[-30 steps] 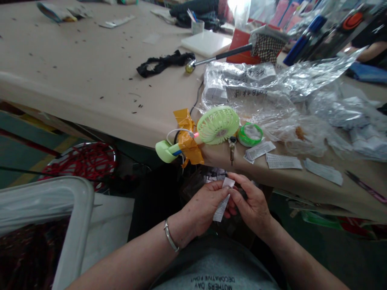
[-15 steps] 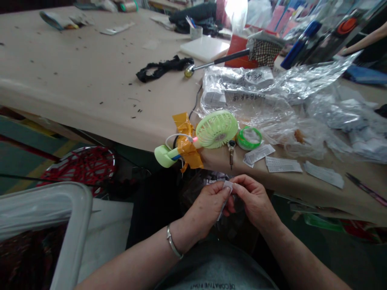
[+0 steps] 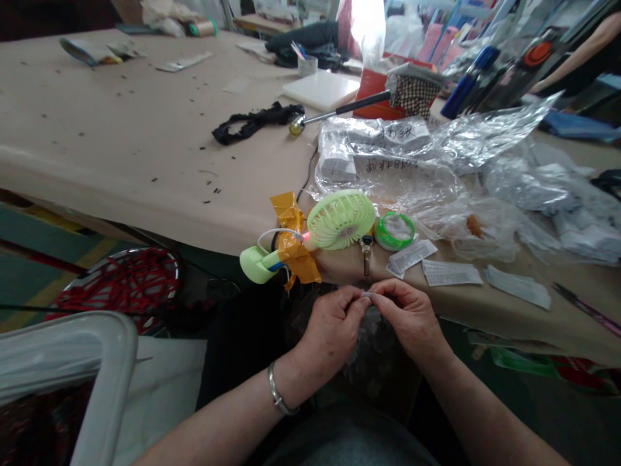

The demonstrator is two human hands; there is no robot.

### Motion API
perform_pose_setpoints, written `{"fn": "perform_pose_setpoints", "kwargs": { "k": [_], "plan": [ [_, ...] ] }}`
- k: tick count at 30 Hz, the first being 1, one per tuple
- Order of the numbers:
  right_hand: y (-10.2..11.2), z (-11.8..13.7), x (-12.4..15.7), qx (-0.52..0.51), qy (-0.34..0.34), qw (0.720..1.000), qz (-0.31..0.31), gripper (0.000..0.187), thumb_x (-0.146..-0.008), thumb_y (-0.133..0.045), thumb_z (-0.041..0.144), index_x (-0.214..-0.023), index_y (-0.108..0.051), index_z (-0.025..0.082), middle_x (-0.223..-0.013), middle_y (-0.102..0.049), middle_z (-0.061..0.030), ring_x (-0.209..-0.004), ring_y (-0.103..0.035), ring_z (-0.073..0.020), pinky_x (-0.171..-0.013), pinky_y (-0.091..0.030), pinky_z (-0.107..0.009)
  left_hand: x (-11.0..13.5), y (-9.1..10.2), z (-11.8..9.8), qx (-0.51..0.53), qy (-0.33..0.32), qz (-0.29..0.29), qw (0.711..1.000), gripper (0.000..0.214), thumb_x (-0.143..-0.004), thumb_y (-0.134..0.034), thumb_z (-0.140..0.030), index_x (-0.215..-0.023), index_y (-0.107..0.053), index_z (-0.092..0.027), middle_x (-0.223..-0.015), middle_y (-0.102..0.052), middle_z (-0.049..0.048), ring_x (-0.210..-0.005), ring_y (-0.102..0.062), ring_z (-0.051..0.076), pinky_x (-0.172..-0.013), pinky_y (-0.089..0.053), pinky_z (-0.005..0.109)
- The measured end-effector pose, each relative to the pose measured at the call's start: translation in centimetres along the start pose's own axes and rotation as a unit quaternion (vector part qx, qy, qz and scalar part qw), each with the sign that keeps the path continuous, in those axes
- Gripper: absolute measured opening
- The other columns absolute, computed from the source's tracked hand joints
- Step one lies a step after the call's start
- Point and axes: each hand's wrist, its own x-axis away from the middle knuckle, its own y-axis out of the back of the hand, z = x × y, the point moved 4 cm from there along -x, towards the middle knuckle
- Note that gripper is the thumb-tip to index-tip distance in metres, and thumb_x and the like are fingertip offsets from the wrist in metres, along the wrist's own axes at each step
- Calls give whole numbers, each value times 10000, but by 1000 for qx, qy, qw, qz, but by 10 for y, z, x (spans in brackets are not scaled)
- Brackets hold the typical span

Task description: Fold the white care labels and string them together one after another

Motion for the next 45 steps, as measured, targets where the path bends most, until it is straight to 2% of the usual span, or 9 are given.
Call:
{"fn": "perform_pose_setpoints", "kwargs": {
  "k": [5, 14, 20, 36, 40, 43, 45],
  "plan": [
    [-1, 5, 0, 62, 13, 998, -7, 119, -778, -611, 289, -731, -620, 180, -614, -549, 31, -556, -463, -95, -523, -374, -208, -3, 3, -5, -62, -43, -16, 997, 196, -871, -497, -265, -777, -646, -180, -689, -630, 1, -647, -560, 127, -615, -395, 219],
    [-1, 18, -2, 149, 103, 983, -24, 96, -797, -576, 228, -726, -615, 177, -636, -572, 28, -589, -512, -98, -563, -404, -203, -7, 5, -5, -114, -83, -24, 990, 206, -881, -475, -213, -755, -630, -164, -657, -602, -5, -608, -535, 111, -592, -379, 217],
    [0, 21, -5, 162, 126, 978, -34, 88, -800, -573, 209, -731, -615, 176, -641, -579, 31, -597, -523, -92, -579, -412, -196, -9, 6, -4, -124, -96, -25, 987, 212, -896, -463, -216, -778, -632, -166, -659, -592, -18, -599, -520, 95, -580, -368, 206],
    [-2, 18, -9, 149, 128, 980, -43, 80, -811, -573, 207, -750, -616, 177, -630, -573, 37, -566, -510, -84, -548, -420, -187, -15, 6, 0, -140, -93, -43, 985, 228, -899, -463, -238, -751, -622, -170, -627, -566, -28, -579, -499, 89, -556, -352, 200],
    [0, 17, -2, 151, 132, 979, -28, 70, -818, -593, 240, -801, -631, 184, -676, -624, 23, -605, -570, -102, -575, -465, -199, -9, 6, -3, -127, -94, -29, 987, 224, -900, -458, -234, -767, -627, -170, -646, -587, -22, -589, -516, 93, -570, -374, 202],
    [10, 21, 6, 189, 164, 968, -19, 126, -819, -617, 257, -930, -632, 200, -765, -674, 10, -669, -630, -120, -629, -507, -215, -2, 4, -1, -126, -88, -4, 988, 245, -902, -451, -235, -750, -631, -170, -651, -609, -9, -596, -540, 103, -577, -397, 208],
    [21, 27, 10, 259, 223, 939, -40, 126, -835, -602, 237, -953, -628, 201, -807, -679, -4, -721, -642, -129, -679, -518, -230, 1, 2, 6, -125, -79, 10, 989, 250, -904, -446, -240, -780, -651, -172, -694, -651, 8, -633, -581, 119, -610, -430, 219]
  ]
}}
